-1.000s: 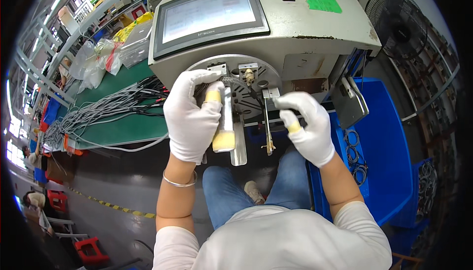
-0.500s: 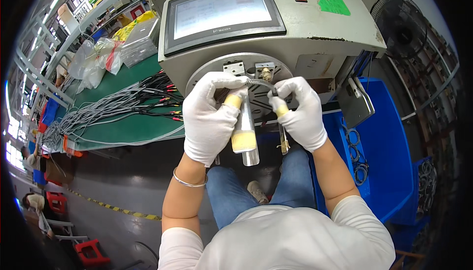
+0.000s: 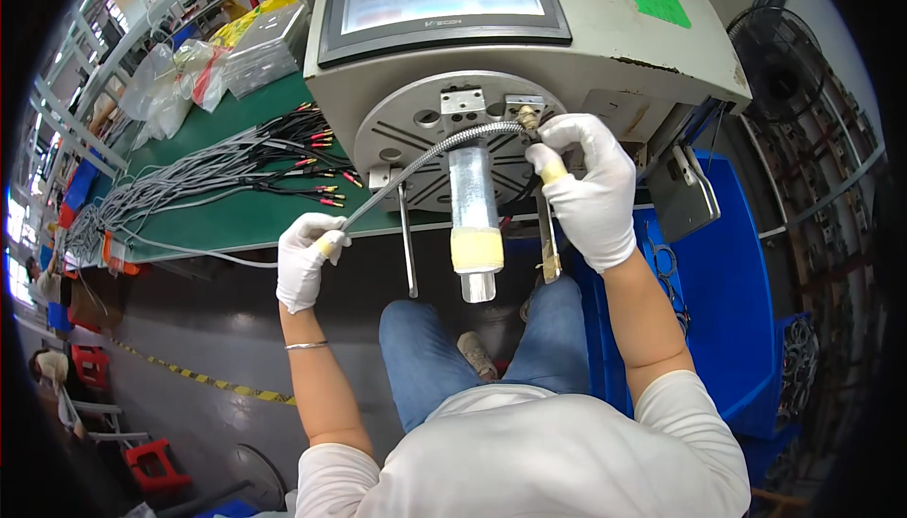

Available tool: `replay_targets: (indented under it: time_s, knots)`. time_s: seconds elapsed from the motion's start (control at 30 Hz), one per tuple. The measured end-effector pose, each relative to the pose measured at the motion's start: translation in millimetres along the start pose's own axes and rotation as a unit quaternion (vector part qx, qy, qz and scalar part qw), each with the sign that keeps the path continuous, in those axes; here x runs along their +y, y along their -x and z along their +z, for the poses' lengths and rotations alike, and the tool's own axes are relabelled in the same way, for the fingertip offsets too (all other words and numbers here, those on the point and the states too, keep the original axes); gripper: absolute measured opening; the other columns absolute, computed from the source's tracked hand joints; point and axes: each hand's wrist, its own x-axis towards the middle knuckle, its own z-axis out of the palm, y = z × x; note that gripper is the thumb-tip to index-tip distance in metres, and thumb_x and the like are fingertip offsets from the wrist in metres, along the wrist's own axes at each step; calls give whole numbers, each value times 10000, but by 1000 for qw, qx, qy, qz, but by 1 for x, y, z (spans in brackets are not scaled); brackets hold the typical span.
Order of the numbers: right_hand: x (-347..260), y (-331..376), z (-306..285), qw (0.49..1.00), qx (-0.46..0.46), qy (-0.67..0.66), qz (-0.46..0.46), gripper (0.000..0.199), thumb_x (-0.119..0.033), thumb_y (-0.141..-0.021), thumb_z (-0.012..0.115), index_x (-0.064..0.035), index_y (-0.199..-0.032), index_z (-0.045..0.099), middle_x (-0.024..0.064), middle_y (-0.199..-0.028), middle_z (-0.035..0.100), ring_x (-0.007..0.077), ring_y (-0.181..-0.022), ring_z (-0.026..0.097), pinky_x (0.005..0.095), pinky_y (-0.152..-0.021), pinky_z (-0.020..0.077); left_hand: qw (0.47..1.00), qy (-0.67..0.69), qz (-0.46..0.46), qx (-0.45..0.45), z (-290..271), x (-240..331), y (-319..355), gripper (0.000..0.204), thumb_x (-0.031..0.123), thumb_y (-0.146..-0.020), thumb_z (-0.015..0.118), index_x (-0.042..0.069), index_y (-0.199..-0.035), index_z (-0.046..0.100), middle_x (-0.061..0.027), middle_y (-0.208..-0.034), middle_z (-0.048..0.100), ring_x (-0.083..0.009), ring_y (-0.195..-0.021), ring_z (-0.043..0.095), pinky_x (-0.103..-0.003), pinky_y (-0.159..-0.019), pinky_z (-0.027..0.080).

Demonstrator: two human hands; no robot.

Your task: Winding long industrial cables into coils using a machine and securing them.

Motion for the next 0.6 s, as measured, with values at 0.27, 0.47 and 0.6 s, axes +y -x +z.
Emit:
replay_targets:
  time_s: [0.27, 0.47, 0.6]
  knots:
    - [-3, 6, 6, 995, 69, 66, -30, 132, 34, -798, 647, -13, -905, 585, 54, -930, 569, 127, -840, 561, 242, -758, 459, 997, -5, -71, -14, -33, -42, 14, 140, 28, -785, 641, -22, -915, 627, -116, -753, 629, -125, -599, 539, -232, -561, 437]
    - [5, 37, -28, 990, 112, 78, -25, 132, 16, -811, 633, -5, -938, 603, 80, -970, 604, 162, -902, 584, 272, -826, 463, 997, 28, -71, -7, -36, -48, 10, 141, 21, -769, 630, -19, -904, 621, -111, -735, 618, -133, -587, 533, -235, -550, 431]
    - [11, 53, -62, 988, 145, 52, 30, 119, 31, -866, 580, -9, -975, 606, 61, -987, 601, 139, -894, 580, 253, -822, 469, 997, 10, -73, -18, -43, -31, 9, 114, 12, -748, 620, -7, -860, 613, -119, -705, 606, -141, -571, 524, -249, -536, 430]
